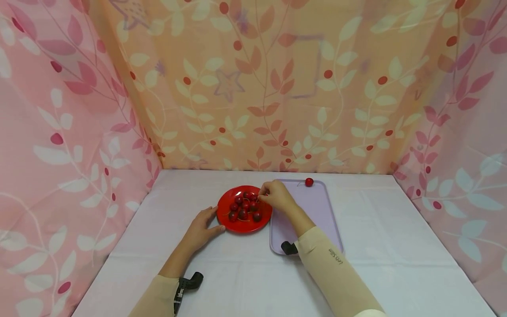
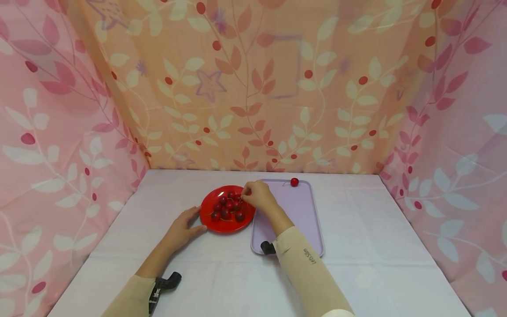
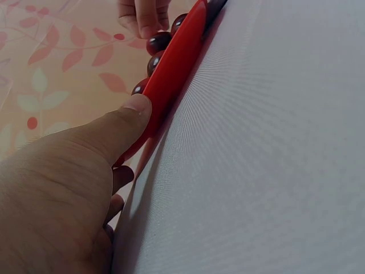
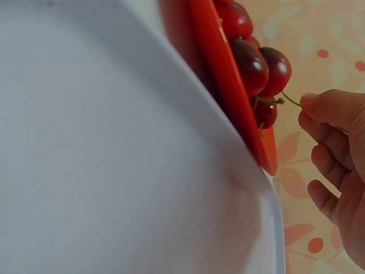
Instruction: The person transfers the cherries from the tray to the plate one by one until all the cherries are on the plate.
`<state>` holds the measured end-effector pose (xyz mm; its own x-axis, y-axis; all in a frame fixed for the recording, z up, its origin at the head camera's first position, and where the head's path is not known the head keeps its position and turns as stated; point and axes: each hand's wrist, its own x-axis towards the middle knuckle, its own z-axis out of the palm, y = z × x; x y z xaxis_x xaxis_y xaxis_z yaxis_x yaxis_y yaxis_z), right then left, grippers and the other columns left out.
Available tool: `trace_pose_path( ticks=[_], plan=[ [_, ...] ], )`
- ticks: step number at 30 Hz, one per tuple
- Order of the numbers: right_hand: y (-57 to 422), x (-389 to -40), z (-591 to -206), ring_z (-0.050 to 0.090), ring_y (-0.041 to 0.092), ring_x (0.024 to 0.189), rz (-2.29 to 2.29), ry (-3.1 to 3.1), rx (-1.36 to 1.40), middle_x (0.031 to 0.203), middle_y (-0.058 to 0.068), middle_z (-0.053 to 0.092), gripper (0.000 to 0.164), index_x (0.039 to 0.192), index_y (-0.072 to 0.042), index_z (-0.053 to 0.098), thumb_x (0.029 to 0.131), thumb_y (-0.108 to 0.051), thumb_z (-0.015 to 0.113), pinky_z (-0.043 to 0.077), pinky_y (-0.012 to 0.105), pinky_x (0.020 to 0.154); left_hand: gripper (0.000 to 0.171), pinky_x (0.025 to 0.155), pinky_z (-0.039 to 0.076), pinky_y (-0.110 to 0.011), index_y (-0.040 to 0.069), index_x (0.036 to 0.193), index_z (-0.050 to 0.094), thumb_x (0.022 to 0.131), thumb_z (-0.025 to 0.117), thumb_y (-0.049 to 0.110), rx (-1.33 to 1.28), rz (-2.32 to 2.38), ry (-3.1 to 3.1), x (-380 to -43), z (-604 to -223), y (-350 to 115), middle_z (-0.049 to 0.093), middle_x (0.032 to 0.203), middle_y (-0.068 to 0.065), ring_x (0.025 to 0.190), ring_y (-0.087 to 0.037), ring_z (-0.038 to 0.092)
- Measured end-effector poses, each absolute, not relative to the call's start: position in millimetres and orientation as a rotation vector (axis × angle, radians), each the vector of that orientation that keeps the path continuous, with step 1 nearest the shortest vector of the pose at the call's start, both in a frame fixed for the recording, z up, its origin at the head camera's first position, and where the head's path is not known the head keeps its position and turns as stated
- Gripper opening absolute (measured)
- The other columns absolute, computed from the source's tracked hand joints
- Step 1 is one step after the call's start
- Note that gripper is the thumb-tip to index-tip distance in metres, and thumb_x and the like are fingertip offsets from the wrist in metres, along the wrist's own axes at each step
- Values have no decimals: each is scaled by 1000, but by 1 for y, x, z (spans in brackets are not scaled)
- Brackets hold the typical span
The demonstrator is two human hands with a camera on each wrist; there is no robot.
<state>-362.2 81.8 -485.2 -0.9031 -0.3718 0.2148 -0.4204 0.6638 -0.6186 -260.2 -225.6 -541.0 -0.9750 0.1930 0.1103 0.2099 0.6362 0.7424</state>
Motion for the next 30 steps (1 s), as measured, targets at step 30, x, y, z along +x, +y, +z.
trace_pose_path(
  ticks=[30],
  plan=[
    [96, -362, -485, 59, 18, 91, 1057, -2840, 707, 86, -7, 69, 6, 91, -20, 75, 89, -18, 80, 52, 35, 86, 82, 121, 27, -63, 14, 156, 45, 87, 81, 40, -339, -1268, -2829, -262, -542, -226, 45, 159, -12, 153, -36, 31]
  ],
)
